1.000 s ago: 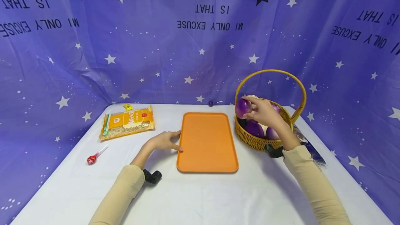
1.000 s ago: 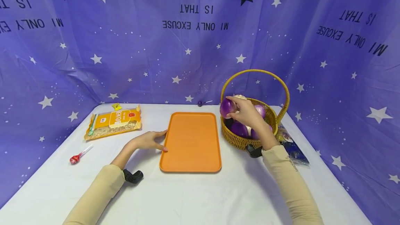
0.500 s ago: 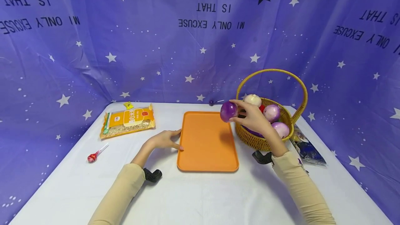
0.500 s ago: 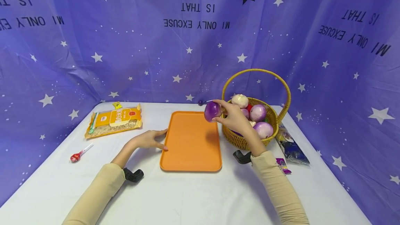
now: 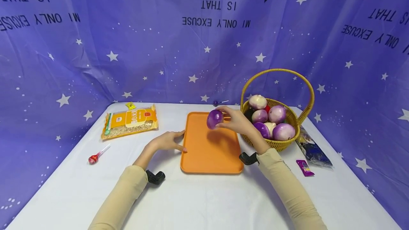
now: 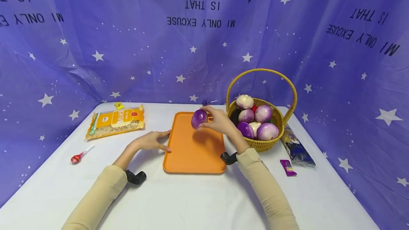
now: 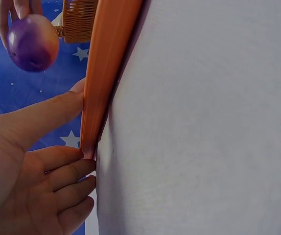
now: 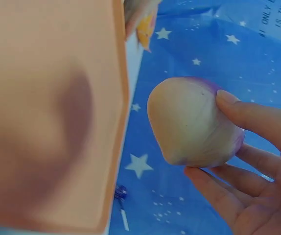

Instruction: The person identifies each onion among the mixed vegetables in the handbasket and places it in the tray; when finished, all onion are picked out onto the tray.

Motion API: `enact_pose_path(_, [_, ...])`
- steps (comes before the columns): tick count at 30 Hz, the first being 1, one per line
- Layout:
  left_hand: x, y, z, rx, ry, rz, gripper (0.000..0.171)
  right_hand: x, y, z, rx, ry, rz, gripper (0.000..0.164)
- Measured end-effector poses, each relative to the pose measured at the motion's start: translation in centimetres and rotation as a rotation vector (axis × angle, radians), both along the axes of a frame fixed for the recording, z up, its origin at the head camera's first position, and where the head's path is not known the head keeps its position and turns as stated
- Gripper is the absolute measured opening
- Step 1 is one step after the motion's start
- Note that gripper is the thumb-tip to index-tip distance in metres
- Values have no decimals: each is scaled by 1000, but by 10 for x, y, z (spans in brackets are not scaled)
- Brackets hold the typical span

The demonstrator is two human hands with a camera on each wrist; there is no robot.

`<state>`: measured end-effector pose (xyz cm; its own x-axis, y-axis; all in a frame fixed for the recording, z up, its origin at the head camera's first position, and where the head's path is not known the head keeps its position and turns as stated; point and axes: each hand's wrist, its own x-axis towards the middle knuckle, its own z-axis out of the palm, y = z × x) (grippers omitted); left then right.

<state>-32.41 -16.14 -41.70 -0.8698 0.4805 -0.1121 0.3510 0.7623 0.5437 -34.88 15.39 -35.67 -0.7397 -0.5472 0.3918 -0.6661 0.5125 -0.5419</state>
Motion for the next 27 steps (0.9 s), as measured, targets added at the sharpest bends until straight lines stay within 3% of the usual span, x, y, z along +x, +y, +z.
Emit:
enact_pose_path(6, [-1,0,3,10,0,-10,93,-21,-18,-11,23,-79,21,59])
enact_pose_path(12, [0,1,2,14,-3,-10,93,-38,-37,-18,132,-46,-15,56])
enact_pose_path(15, [0,0,1,12,-2,-4,93,-45,-46,-19,171,-70,-34,57])
enact_pose_path(19, [1,-1,0,17,-4,4,93,-56,-59,-22,164,-153,-30,58])
enact_pose_path(27, [1,-2,-1,16,-6,4,94,-68,-71,-35,87,-213,-18,59])
